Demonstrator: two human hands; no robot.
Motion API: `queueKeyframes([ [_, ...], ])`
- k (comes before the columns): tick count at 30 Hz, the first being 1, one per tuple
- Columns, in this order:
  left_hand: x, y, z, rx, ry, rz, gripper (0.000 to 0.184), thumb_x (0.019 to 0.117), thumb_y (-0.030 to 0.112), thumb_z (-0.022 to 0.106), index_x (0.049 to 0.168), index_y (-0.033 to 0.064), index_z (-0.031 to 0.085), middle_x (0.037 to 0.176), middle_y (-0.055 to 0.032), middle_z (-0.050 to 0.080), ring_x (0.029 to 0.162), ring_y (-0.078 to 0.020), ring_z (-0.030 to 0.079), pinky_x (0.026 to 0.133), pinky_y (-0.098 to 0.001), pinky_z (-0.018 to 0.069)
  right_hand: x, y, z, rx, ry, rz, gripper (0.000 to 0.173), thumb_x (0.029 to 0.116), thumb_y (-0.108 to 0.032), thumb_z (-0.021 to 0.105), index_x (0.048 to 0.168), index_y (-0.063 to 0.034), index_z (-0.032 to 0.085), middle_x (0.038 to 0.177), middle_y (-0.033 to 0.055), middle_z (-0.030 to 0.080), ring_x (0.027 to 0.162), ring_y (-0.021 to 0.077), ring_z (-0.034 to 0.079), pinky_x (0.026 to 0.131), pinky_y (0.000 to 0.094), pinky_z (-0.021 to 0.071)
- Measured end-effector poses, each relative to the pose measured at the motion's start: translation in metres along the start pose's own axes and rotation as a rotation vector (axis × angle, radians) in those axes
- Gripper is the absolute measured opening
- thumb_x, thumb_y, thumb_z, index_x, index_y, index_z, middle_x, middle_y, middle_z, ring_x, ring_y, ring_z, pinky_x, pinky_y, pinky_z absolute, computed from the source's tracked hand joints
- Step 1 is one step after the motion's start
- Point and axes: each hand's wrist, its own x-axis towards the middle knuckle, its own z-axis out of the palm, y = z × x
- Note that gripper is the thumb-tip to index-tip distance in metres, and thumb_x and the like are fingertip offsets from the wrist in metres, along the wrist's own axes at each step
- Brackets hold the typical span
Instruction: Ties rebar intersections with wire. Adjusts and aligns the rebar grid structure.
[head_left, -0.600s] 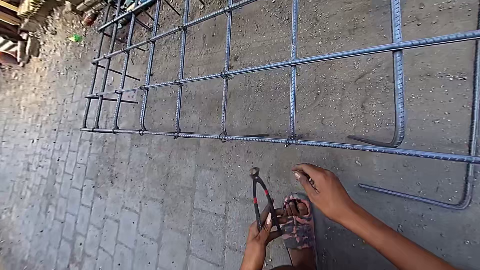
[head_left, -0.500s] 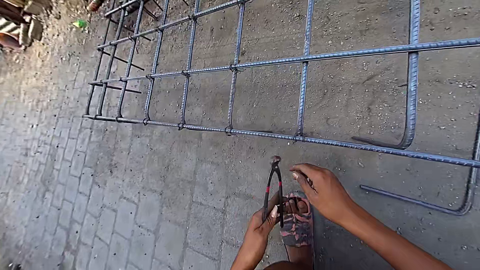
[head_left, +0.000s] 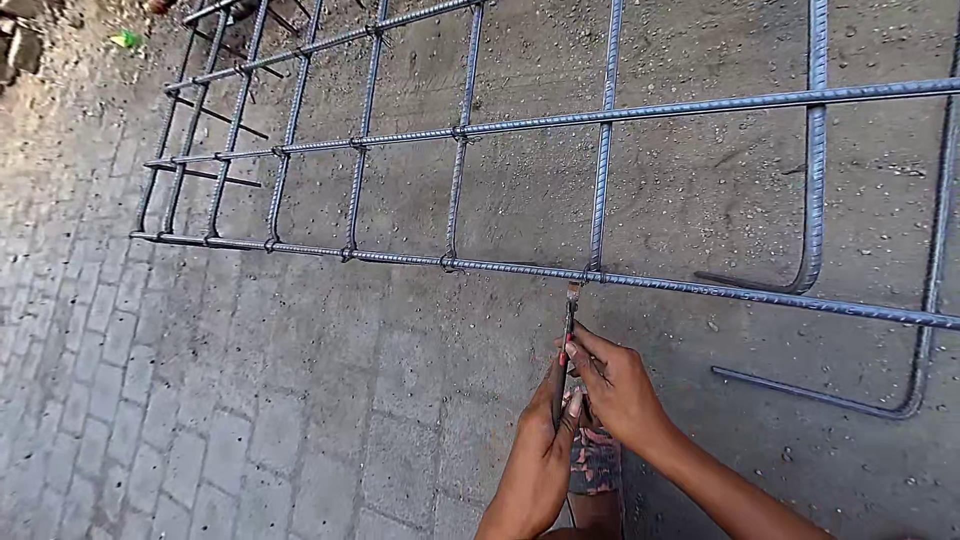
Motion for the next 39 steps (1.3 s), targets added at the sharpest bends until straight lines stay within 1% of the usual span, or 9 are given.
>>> queueKeyframes([
  [8,-0.003,0.01,0.007,0.088,0.038,0.048,0.053,0.1033,0.014,0.047,0.149,-0.0114,0.042,0.151,-0.0253,0.049,0.141,-0.0167,0.05,0.117,-0.0255,0.0376,0.0,-0.003,-0.006,-0.023,-0.021,-0.028,0.042,0.1073,-0.021,0.048,0.141,0.003,0.058,0.116,0.0081,0.075,0.097,0.0091,0.073,0.089,0.0239,0.0579],
  [11,-0.006,0.015,0.014,0.213,0.139,0.017,0.055,0.1021,0.012,0.049,0.15,-0.0134,0.038,0.154,-0.0313,0.042,0.144,-0.0286,0.047,0.117,-0.0304,0.037,0.005,-0.008,-0.008,-0.001,-0.165,-0.014,0.044,0.1077,-0.018,0.046,0.147,0.0021,0.052,0.125,0.0106,0.071,0.106,0.0102,0.069,0.096,0.0244,0.0528],
  [14,-0.006,0.009,0.018,0.389,0.235,0.032,0.064,0.1002,0.016,0.049,0.156,-0.0106,0.03,0.161,-0.0308,0.032,0.148,-0.0372,0.04,0.119,-0.0448,0.0347,0.009,-0.01,-0.01,0.139,-0.325,-0.022,0.045,0.1074,-0.011,0.037,0.149,0.0022,0.048,0.138,0.0146,0.063,0.122,0.0121,0.063,0.105,0.0284,0.0481],
  [16,-0.006,0.007,0.021,0.495,0.277,0.057,0.068,0.0998,0.02,0.048,0.157,-0.0104,0.028,0.162,-0.0301,0.029,0.149,-0.0415,0.036,0.117,-0.0635,0.0297,0.008,-0.002,-0.006,0.322,-0.319,-0.074,0.05,0.1016,-0.009,0.029,0.144,0.0058,0.052,0.136,0.015,0.064,0.122,0.0125,0.064,0.103,0.0303,0.0516],
  [18,-0.005,0.01,0.023,0.559,0.306,0.047,0.069,0.1002,0.023,0.047,0.157,-0.01,0.027,0.163,-0.0294,0.029,0.15,-0.042,0.035,0.116,-0.0691,0.0273,0.008,0.004,-0.003,0.453,-0.325,-0.125,0.057,0.1009,-0.016,0.022,0.143,0.0105,0.049,0.138,0.0168,0.064,0.123,0.0142,0.063,0.104,0.0318,0.0506],
  [22,-0.004,0.015,0.035,0.734,0.366,-0.002,0.069,0.097,0.023,0.047,0.155,-0.0118,0.031,0.16,-0.0318,0.033,0.147,-0.0462,0.037,0.113,-0.0712,0.0274,0.007,0.001,0.0,0.431,-0.302,-0.108,0.066,0.1089,-0.043,0.023,0.138,0.0071,0.056,0.131,0.0126,0.069,0.118,0.0114,0.066,0.102,0.0291,0.0516],
  [26,-0.004,0.018,0.046,0.833,0.391,-0.07,0.069,0.0933,0.016,0.049,0.154,-0.0112,0.033,0.16,-0.0311,0.034,0.148,-0.0473,0.035,0.114,-0.0734,0.023,0.008,0.002,0.003,0.448,-0.269,-0.045,0.05,0.1093,-0.024,0.028,0.136,0.0073,0.057,0.124,0.0111,0.072,0.11,0.0105,0.069,0.096,0.0279,0.0554],
  [31,-0.009,0.015,0.048,0.848,0.463,-0.026,0.069,0.0932,0.019,0.046,0.153,-0.0126,0.034,0.158,-0.0325,0.036,0.146,-0.0492,0.037,0.112,-0.0736,0.0262,0.008,-0.001,-0.003,0.302,-0.335,-0.137,0.049,0.1095,-0.022,0.027,0.135,0.0051,0.059,0.124,0.0098,0.073,0.112,0.0085,0.069,0.1,0.0271,0.0535],
  [39,-0.001,0.019,0.055,1.016,0.491,-0.01,0.072,0.0883,0.019,0.053,0.151,-0.0141,0.037,0.154,-0.0335,0.041,0.141,-0.0489,0.044,0.111,-0.0745,0.026,0.014,-0.001,-0.009,0.386,-0.322,-0.109,0.05,0.1081,-0.019,0.025,0.134,0.0064,0.06,0.123,0.0099,0.073,0.11,0.0075,0.069,0.097,0.0256,0.0545],
])
